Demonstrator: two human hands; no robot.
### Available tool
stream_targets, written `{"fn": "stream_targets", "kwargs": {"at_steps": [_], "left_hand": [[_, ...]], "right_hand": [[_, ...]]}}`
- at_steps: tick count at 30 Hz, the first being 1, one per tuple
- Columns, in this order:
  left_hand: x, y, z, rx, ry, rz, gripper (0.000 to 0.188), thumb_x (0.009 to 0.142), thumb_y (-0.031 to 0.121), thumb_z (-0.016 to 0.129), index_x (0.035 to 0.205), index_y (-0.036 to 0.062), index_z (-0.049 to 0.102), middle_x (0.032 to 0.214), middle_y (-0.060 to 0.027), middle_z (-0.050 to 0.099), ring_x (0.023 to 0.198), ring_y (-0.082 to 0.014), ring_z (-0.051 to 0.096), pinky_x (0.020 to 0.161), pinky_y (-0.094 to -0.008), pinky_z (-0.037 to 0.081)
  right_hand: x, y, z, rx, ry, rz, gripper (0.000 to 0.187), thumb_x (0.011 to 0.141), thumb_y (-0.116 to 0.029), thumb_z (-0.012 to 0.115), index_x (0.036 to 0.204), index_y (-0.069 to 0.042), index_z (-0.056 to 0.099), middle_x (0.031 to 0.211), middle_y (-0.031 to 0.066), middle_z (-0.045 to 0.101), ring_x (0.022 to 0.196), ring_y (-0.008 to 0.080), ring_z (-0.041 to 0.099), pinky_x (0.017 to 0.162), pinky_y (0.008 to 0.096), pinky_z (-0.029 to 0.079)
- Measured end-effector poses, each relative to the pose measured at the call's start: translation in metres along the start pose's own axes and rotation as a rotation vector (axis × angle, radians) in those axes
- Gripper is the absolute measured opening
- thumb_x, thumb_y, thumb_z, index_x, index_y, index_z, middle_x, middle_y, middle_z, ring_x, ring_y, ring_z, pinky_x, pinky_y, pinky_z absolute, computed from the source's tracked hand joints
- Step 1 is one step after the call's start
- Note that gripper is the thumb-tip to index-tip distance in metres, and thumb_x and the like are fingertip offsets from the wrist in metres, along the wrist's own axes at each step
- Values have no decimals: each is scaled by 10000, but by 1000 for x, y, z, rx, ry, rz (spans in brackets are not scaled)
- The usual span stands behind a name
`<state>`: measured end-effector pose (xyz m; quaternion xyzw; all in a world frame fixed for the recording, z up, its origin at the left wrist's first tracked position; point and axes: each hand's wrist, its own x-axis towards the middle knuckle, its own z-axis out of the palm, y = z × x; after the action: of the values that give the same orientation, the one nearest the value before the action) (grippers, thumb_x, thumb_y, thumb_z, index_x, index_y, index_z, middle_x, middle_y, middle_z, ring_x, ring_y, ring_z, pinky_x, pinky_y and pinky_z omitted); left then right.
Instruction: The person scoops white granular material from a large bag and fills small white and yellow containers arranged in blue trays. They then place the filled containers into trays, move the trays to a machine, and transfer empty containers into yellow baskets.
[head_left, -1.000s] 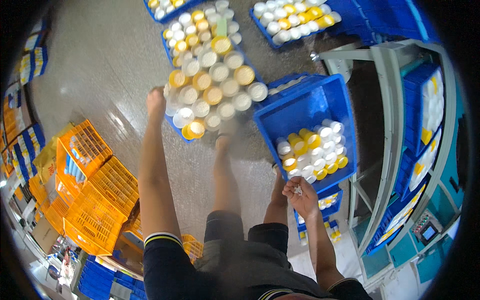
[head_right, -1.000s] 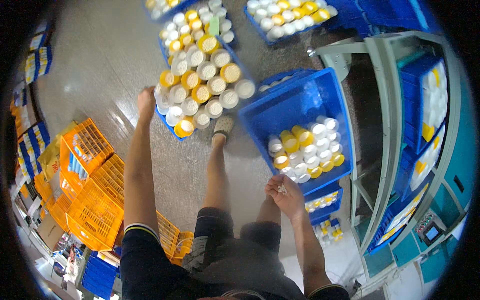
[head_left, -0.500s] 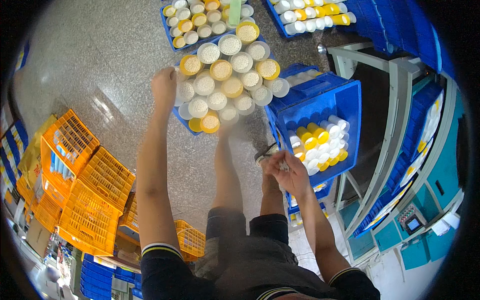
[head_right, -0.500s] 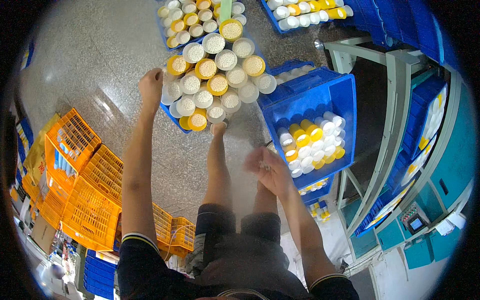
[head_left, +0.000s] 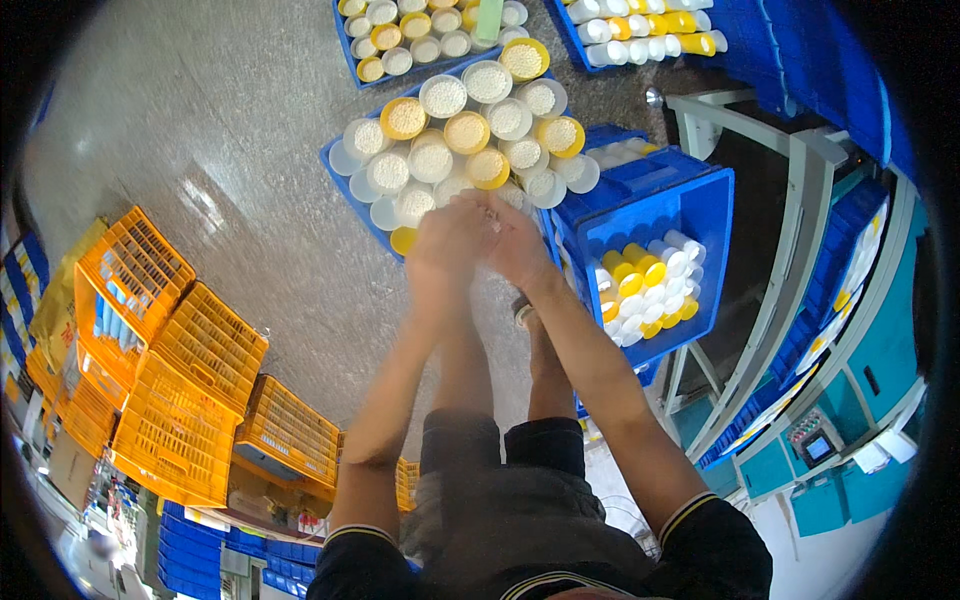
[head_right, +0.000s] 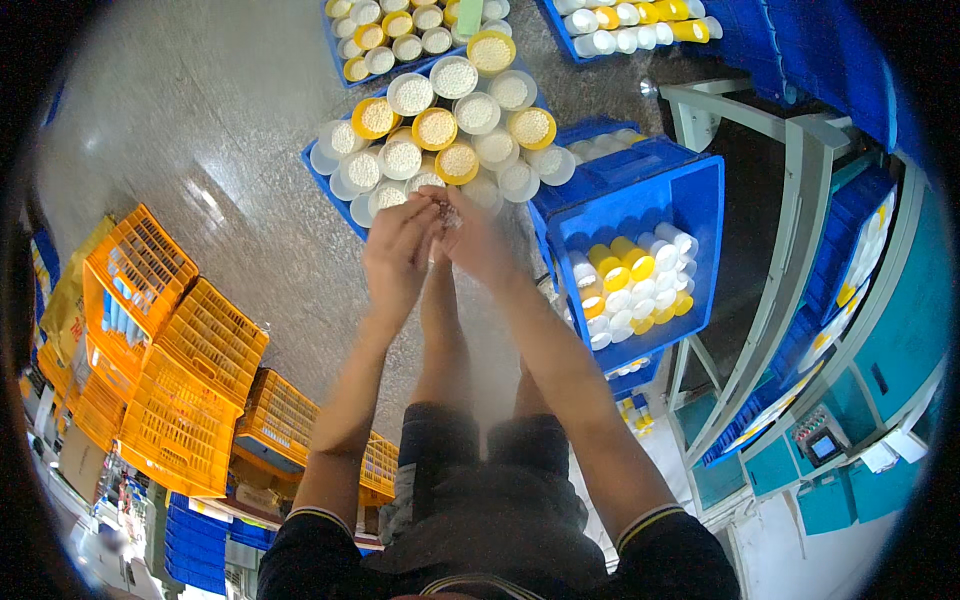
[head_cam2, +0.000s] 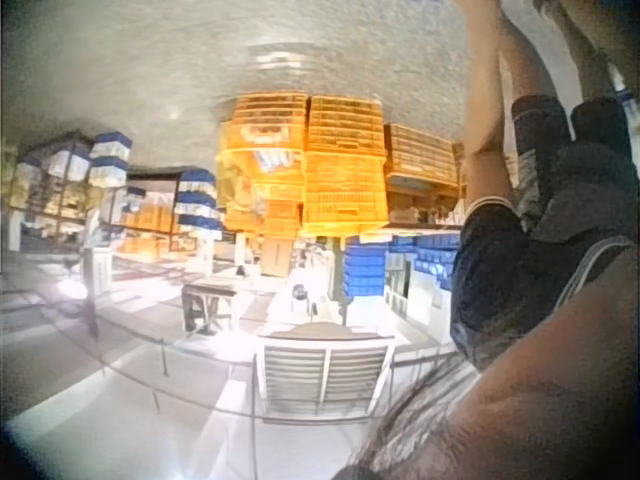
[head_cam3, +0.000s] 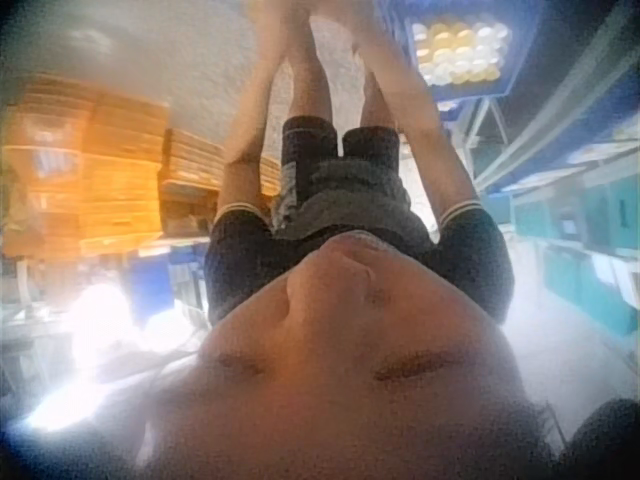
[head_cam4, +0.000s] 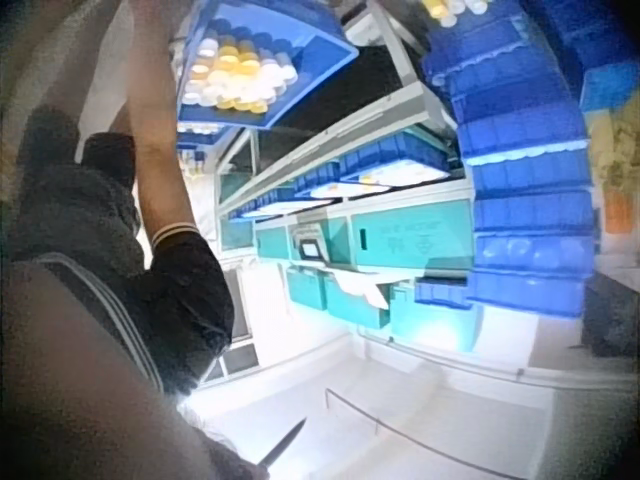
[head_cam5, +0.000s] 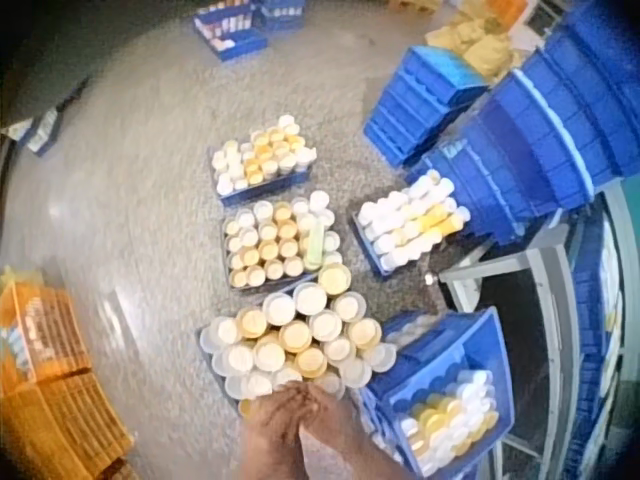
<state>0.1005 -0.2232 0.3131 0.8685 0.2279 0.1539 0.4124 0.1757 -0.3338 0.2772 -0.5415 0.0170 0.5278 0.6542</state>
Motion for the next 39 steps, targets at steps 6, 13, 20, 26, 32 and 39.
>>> {"fn": "stream_targets", "kwargs": {"at_steps": [6, 13, 20, 26, 32, 39], "left_hand": [[-12, -83, -1, 267, -183, -229, 92, 819, 42, 608, 895, 31, 658, 916, -131, 667, 837, -307, 656, 708, -400, 537], [-17, -138, 48, 598, -537, -155, 50, 806, 52, 566, 797, 38, 614, 838, -147, 642, 818, -277, 667, 667, -367, 568], [-18, -122, 30, 450, -371, -148, 89, 802, 92, 588, 822, 28, 646, 828, -165, 657, 785, -327, 663, 654, -430, 531], [-23, -61, -2, 308, -194, -94, 204, 781, 34, 609, 978, 41, 664, 940, -143, 672, 809, -307, 654, 659, -410, 534], [-20, -21, 0, 163, -46, 40, 187, 799, 6, 635, 980, 42, 666, 946, -126, 672, 789, -299, 648, 651, -411, 524], [82, -162, -13, 589, -132, -92, 144, 845, 26, 546, 906, 17, 676, 898, -186, 676, 833, -337, 673, 649, -441, 530]], "right_hand": [[10, 8, -19, 614, 82, 165, 300, 1020, -169, 458, 1171, 82, 526, 1138, 180, 592, 1119, 294, 600, 1011, 398, 503], [-11, 13, -29, 488, 155, 172, 308, 1015, -225, 489, 1122, 45, 592, 1066, 154, 656, 1062, 276, 636, 1004, 422, 498], [-17, 10, -32, 605, 202, 222, 387, 1009, -211, 487, 1178, 136, 517, 1168, 239, 588, 1159, 340, 581, 1035, 430, 480], [1, 16, -10, 573, 127, 148, 357, 1008, -226, 490, 1212, 56, 566, 1204, 179, 617, 1197, 288, 571, 1074, 416, 433], [16, 21, 6, 541, 38, 195, 361, 993, -197, 519, 1244, 62, 540, 1262, 187, 579, 1225, 286, 548, 1080, 399, 425], [15, 22, -15, 683, 149, 253, 374, 992, -231, 525, 1201, 79, 536, 1201, 208, 595, 1170, 319, 581, 1053, 432, 458]]}}
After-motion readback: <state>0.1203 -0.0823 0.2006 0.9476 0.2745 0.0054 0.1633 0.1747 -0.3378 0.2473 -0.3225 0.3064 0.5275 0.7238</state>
